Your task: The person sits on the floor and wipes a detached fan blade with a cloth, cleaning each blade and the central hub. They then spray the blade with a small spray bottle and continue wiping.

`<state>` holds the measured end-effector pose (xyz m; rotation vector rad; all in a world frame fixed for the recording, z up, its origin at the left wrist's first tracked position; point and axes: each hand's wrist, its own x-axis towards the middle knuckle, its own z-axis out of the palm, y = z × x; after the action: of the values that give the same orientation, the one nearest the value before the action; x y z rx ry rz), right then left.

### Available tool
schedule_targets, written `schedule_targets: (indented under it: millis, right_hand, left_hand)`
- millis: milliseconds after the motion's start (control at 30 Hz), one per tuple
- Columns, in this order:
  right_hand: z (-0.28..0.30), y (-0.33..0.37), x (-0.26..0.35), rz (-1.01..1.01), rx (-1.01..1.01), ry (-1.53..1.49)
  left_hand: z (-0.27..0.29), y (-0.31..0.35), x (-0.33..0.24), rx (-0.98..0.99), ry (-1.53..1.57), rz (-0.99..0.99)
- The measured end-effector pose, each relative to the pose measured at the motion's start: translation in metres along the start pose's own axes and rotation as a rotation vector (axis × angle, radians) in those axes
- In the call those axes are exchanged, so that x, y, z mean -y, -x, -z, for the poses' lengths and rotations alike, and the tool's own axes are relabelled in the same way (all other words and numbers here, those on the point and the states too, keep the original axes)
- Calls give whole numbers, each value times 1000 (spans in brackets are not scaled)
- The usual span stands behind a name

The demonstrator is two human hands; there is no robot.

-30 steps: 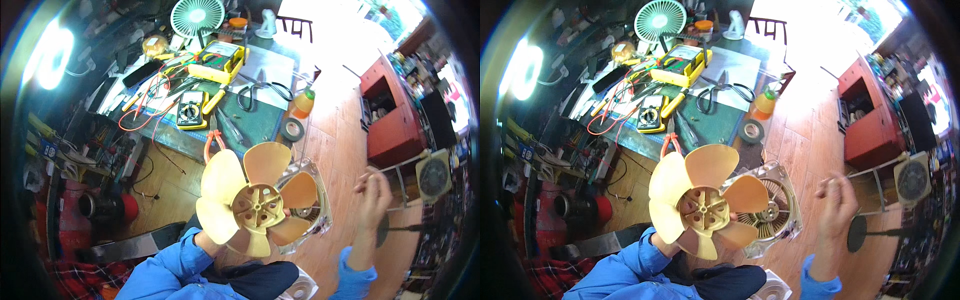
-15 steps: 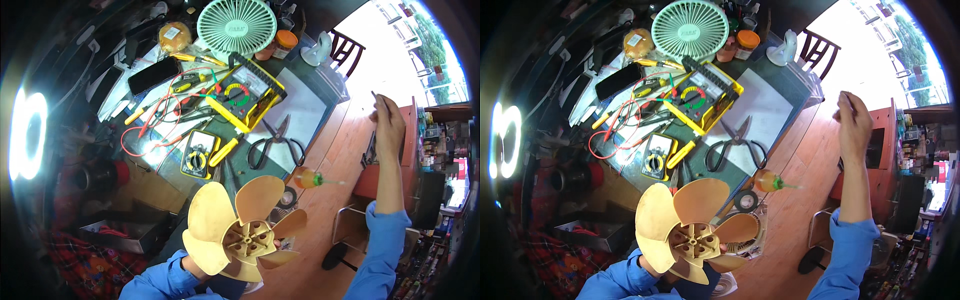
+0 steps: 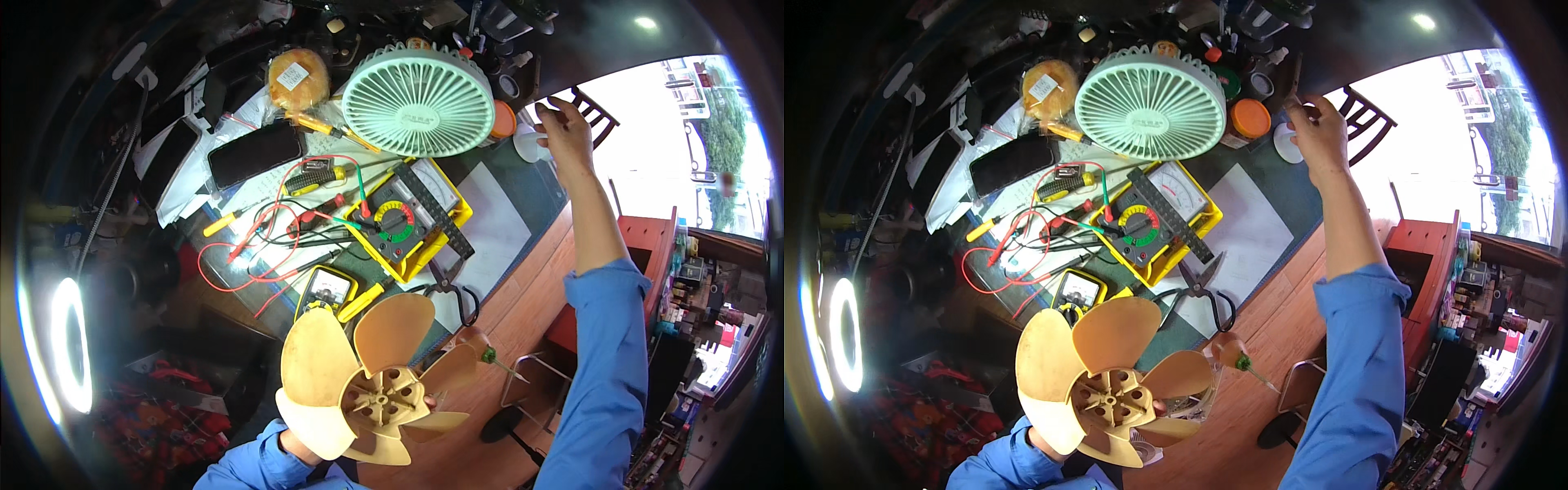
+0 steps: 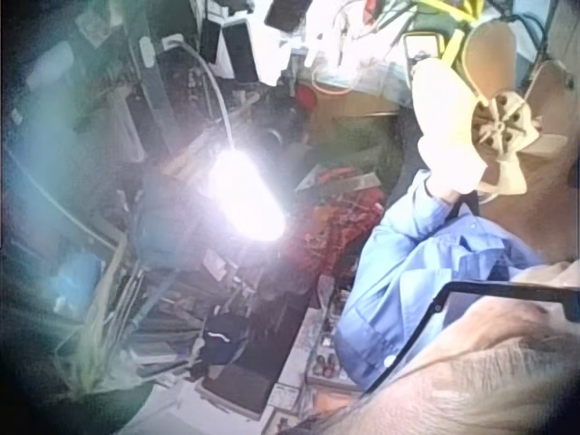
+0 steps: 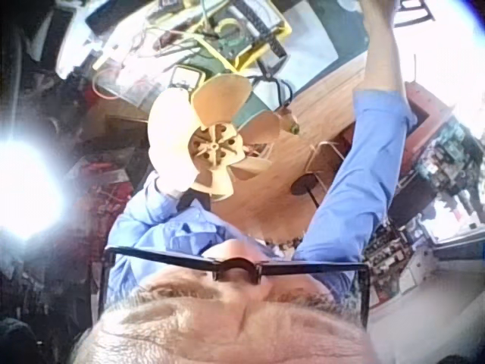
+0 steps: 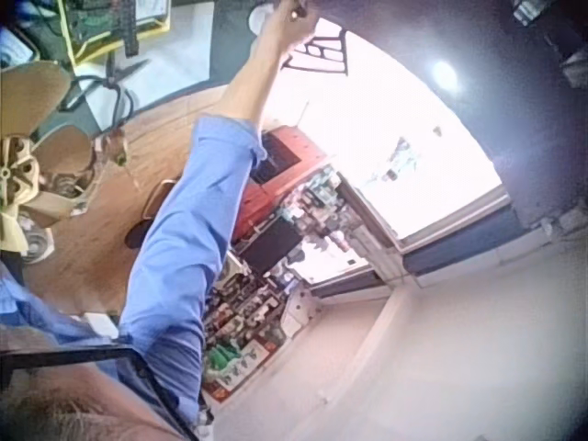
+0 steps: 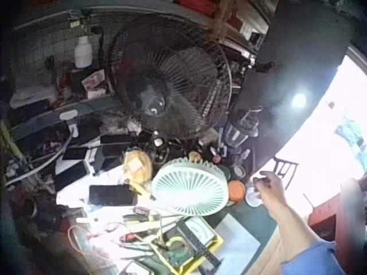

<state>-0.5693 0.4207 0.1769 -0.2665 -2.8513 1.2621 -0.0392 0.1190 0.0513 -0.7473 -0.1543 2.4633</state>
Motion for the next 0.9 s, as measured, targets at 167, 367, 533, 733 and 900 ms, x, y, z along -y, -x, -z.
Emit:
schedule_targets:
  millis: [167,367,533,733,900]
  right_hand:
    - [-29,-57,18,-52,-32,28]
    - [-59,-123,7,3,-118,253]
    - [-64,-151,-14,81,-175,205]
    - [-62,-168,-26,265,-300,487]
    - [-21,-150,-24,397,-559,-68]
  left_hand:
    - [-9,-3,-16,-20,32,-31]
    - [-13,-11,-19,-20,45,-47]
    - [-15,-8,-27,-31,57,-56]
    - [-15,-16,-30,-32,54,-69]
    - [-19,-22,-25,-7,49,-54]
